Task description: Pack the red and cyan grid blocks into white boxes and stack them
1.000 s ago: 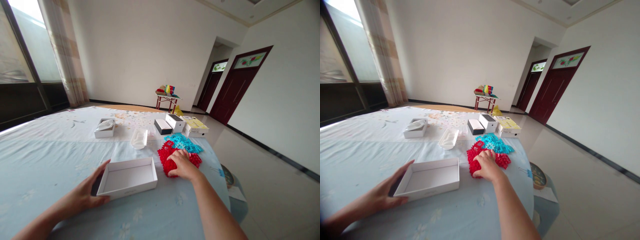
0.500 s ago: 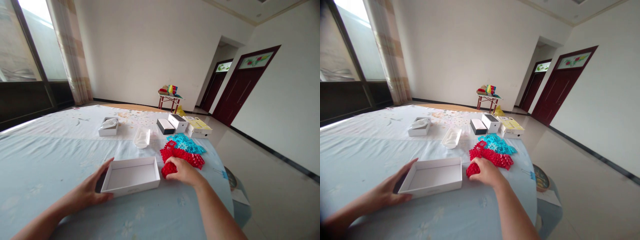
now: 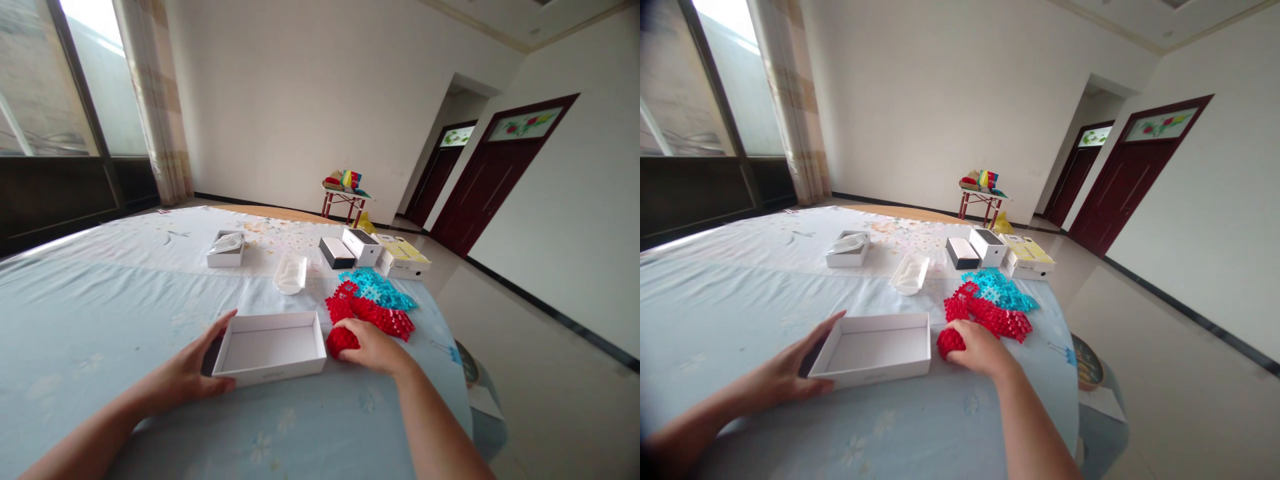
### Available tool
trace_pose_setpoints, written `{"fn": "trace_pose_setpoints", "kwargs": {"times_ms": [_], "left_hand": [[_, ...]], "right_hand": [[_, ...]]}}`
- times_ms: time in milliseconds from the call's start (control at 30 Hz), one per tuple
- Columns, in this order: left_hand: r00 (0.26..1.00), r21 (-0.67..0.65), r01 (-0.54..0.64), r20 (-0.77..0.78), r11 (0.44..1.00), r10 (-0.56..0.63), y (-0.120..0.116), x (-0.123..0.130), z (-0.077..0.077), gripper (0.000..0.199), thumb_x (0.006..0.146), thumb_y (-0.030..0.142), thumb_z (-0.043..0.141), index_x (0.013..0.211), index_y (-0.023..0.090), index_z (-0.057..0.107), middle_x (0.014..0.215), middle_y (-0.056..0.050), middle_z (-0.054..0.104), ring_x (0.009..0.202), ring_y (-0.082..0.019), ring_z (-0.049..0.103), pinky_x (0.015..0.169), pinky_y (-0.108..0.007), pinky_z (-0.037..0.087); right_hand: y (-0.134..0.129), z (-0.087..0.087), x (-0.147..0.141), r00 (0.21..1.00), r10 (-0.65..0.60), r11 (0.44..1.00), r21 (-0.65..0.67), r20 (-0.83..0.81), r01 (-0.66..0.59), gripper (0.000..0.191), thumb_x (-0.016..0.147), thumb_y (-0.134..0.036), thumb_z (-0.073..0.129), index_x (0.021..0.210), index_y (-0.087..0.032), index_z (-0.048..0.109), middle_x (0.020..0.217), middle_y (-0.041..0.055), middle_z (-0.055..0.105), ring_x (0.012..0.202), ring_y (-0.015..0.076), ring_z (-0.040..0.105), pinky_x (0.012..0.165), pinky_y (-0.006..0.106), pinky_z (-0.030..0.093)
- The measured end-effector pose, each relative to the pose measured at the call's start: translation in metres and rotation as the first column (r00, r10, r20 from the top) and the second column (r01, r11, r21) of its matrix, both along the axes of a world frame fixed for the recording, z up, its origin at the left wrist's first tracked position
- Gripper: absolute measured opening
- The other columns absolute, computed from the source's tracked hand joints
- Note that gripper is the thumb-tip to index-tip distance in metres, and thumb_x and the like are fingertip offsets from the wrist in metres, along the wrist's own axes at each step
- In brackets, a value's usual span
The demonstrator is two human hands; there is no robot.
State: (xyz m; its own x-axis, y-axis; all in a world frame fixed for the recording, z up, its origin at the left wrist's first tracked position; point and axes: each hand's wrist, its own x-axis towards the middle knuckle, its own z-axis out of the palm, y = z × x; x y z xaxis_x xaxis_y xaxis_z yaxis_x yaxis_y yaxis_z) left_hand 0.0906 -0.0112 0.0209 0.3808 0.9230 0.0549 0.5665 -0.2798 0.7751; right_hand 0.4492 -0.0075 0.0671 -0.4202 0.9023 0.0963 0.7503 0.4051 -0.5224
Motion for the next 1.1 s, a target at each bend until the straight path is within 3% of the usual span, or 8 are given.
{"fn": "trace_pose_setpoints", "kwargs": {"times_ms": [167, 233, 300, 433, 500, 667, 900, 1100], "left_hand": [[1.0, -0.049, 0.009, 0.025, 0.999, -0.008, -0.005, 0.001, 0.007, 0.096, 0.066, 0.036, 0.067, 0.14, 0.025, 0.007, 0.143, -0.007, 0.03, 0.129, -0.025, 0.031, 0.108, -0.038, 0.022], [0.999, -0.05, 0.009, 0.034, 0.999, -0.008, -0.006, 0.002, 0.008, 0.097, 0.065, 0.036, 0.068, 0.14, 0.026, 0.008, 0.143, -0.006, 0.03, 0.128, -0.025, 0.031, 0.108, -0.038, 0.023], [0.999, -0.034, 0.011, 0.048, 0.999, -0.009, -0.007, 0.002, 0.007, 0.097, 0.064, 0.037, 0.068, 0.14, 0.026, 0.009, 0.143, -0.006, 0.03, 0.128, -0.025, 0.031, 0.107, -0.038, 0.024], [0.997, -0.03, 0.024, 0.077, 0.999, -0.022, -0.006, 0.002, 0.003, 0.099, 0.064, 0.037, 0.068, 0.14, 0.025, 0.006, 0.143, -0.008, 0.03, 0.127, -0.025, 0.033, 0.106, -0.038, 0.026], [0.997, -0.037, 0.03, 0.078, 0.999, -0.027, -0.007, 0.002, 0.002, 0.101, 0.063, 0.036, 0.069, 0.14, 0.025, 0.004, 0.143, -0.009, 0.029, 0.127, -0.026, 0.033, 0.106, -0.039, 0.026], [0.999, -0.042, 0.006, 0.047, 0.999, -0.004, -0.008, 0.002, 0.004, 0.103, 0.06, 0.033, 0.071, 0.14, 0.022, 0.007, 0.145, -0.01, 0.025, 0.129, -0.027, 0.029, 0.107, -0.04, 0.024], [0.997, -0.044, 0.002, 0.072, 0.999, 0.001, -0.01, 0.002, 0.003, 0.103, 0.059, 0.029, 0.07, 0.14, 0.021, 0.008, 0.144, -0.01, 0.026, 0.129, -0.026, 0.029, 0.107, -0.039, 0.023], [0.997, -0.027, 0.011, 0.076, 1.0, -0.009, -0.009, 0.003, 0.003, 0.104, 0.058, 0.028, 0.071, 0.14, 0.023, 0.008, 0.143, -0.01, 0.028, 0.128, -0.025, 0.031, 0.106, -0.039, 0.024]], "right_hand": [[0.004, 0.019, -0.012, 0.926, -0.146, 0.988, -0.011, -0.348, 0.151, 0.05, 0.069, -0.038, 0.066, 0.115, -0.023, 0.051, 0.112, 0.0048, 0.06, 0.101, 0.021, 0.056, 0.089, 0.035, 0.043], [0.008, 0.03, -0.029, 0.884, -0.115, 0.993, -0.075, -0.454, 0.091, 0.055, 0.068, -0.04, 0.066, 0.117, -0.022, 0.049, 0.109, 0.0056, 0.061, 0.097, 0.0203, 0.058, 0.086, 0.035, 0.046], [0.012, 0.038, -0.055, 0.867, -0.021, 0.988, -0.141, -0.497, -0.056, 0.057, 0.066, -0.041, 0.068, 0.116, -0.021, 0.049, 0.104, 0.0057, 0.062, 0.093, 0.0197, 0.06, 0.083, 0.034, 0.047], [0.026, 0.031, -0.112, 0.892, 0.156, 0.905, -0.301, -0.423, -0.301, 0.067, 0.057, -0.04, 0.075, 0.116, -0.019, 0.051, 0.094, 0.0045, 0.064, 0.085, 0.019, 0.061, 0.075, 0.031, 0.049], [0.036, 0.017, -0.133, 0.928, 0.169, 0.877, -0.379, -0.333, -0.295, 0.075, 0.051, -0.043, 0.078, 0.116, -0.019, 0.05, 0.093, 0.0043, 0.062, 0.081, 0.0183, 0.061, 0.068, 0.028, 0.049], [0.051, -0.007, -0.149, 0.97, 0.192, 0.848, -0.472, -0.151, -0.241, 0.067, 0.049, -0.049, 0.076, 0.104, -0.018, 0.055, 0.089, 0.0033, 0.062, 0.077, 0.0163, 0.059, 0.058, 0.022, 0.045], [0.04, 0.005, -0.151, 0.93, 0.362, 0.888, -0.324, 0.057, -0.326, 0.037, 0.068, -0.05, 0.061, 0.089, -0.019, 0.064, 0.086, 0.0011, 0.066, 0.075, 0.0159, 0.059, 0.06, 0.022, 0.04], [0.022, 0.009, -0.152, 0.955, 0.248, 0.969, -0.029, 0.164, -0.247, 0.042, 0.074, -0.046, 0.057, 0.105, -0.018, 0.061, 0.104, 0.0086, 0.065, 0.093, 0.0223, 0.059, 0.076, 0.028, 0.041]]}}
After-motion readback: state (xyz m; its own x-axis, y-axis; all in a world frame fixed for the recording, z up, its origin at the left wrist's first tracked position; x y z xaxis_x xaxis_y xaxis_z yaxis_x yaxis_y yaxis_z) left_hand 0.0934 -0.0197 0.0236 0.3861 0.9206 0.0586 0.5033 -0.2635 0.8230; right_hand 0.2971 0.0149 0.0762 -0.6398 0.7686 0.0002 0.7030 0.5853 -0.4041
